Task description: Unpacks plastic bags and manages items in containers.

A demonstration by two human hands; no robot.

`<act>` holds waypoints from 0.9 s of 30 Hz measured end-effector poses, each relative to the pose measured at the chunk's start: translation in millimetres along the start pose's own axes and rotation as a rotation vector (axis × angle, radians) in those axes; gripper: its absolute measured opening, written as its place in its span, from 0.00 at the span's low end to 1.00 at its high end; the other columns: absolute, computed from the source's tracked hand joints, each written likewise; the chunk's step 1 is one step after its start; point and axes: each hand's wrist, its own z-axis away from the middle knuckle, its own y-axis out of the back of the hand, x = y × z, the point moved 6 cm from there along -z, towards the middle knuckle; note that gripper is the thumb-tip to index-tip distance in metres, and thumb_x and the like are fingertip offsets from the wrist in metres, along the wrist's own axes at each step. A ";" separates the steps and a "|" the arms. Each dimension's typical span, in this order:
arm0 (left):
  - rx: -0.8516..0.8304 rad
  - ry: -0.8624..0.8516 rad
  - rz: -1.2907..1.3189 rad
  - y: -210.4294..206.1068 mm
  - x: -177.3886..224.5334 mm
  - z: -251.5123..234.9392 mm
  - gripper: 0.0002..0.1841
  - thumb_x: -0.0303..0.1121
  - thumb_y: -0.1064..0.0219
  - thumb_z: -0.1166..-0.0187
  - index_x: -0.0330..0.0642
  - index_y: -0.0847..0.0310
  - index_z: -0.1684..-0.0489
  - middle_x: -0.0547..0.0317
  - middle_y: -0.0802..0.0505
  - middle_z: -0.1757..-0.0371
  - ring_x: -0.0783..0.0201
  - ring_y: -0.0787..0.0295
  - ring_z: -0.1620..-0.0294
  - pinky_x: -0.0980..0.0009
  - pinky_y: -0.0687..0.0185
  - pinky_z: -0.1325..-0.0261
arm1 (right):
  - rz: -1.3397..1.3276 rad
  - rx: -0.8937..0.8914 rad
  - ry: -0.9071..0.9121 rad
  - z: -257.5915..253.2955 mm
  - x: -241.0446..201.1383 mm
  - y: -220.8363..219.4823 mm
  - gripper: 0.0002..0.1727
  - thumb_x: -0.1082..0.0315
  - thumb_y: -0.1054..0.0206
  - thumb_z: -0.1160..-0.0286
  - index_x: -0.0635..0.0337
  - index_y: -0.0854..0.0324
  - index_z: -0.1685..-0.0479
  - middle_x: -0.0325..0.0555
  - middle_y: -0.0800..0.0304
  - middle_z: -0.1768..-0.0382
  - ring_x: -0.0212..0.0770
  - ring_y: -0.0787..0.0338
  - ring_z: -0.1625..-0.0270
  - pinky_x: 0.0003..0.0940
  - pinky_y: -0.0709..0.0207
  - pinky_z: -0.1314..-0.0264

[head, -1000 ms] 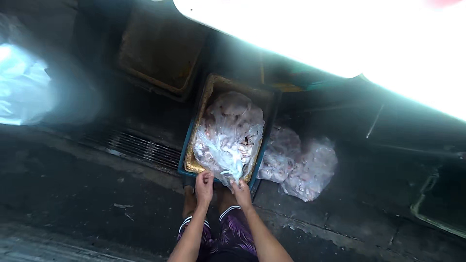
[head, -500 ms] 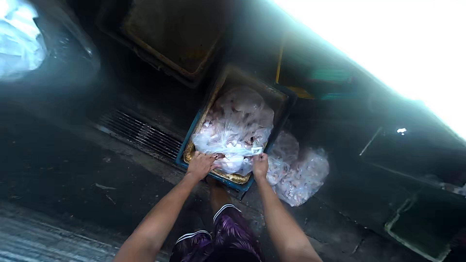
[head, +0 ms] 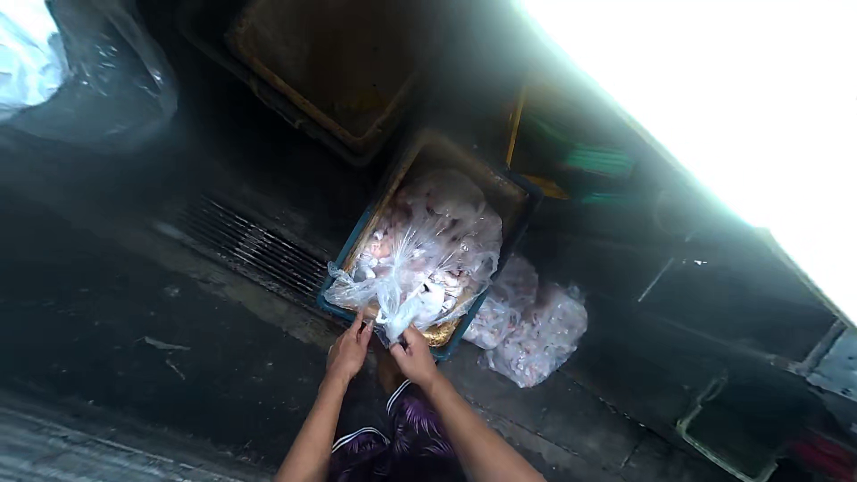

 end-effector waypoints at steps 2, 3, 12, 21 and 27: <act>-0.034 0.048 -0.085 -2.3 13.1 13.6 0.33 0.55 0.48 0.09 0.60 0.48 0.04 0.37 0.08 0.39 0.36 0.10 0.38 0.34 0.22 0.32 | -0.145 -0.096 -0.244 -14.5 3.8 2.7 0.31 0.58 0.29 0.24 0.67 0.26 0.25 0.56 0.14 0.32 0.42 0.15 0.28 0.43 0.23 0.20; -0.022 0.064 -0.109 -1.4 20.0 13.8 0.32 0.53 0.48 0.08 0.58 0.45 0.05 0.36 0.08 0.39 0.36 0.10 0.38 0.35 0.21 0.32 | -0.108 -0.063 -0.340 -19.2 2.0 11.0 0.36 0.54 0.28 0.24 0.65 0.31 0.20 0.57 0.15 0.30 0.44 0.16 0.27 0.45 0.22 0.20; 0.373 -0.112 -0.144 39.4 117.9 -55.6 0.37 0.52 0.20 0.32 0.42 0.23 0.24 0.35 0.21 0.23 0.34 0.23 0.24 0.39 0.25 0.26 | 0.811 0.459 0.003 -71.4 -72.7 115.4 0.40 0.45 0.25 0.33 0.66 0.22 0.27 0.63 0.18 0.27 0.63 0.23 0.21 0.60 0.34 0.15; 0.181 -0.259 -0.377 54.6 108.5 -72.3 0.29 0.36 0.40 0.13 0.45 0.40 0.13 0.39 0.17 0.26 0.36 0.10 0.40 0.37 0.16 0.39 | 1.003 -0.264 -0.145 -108.2 -55.0 137.3 0.26 0.42 0.51 0.10 0.42 0.20 0.27 0.57 0.05 0.51 0.64 0.07 0.44 0.69 0.19 0.41; 0.271 -0.286 -0.177 63.1 132.8 -60.9 0.21 0.37 0.30 0.20 0.44 0.22 0.29 0.44 0.14 0.31 0.41 0.12 0.36 0.39 0.17 0.37 | 0.945 -0.045 -0.194 -95.5 -14.9 213.6 0.28 0.44 0.48 0.10 0.57 0.10 0.42 0.58 0.06 0.46 0.59 0.09 0.37 0.64 0.22 0.32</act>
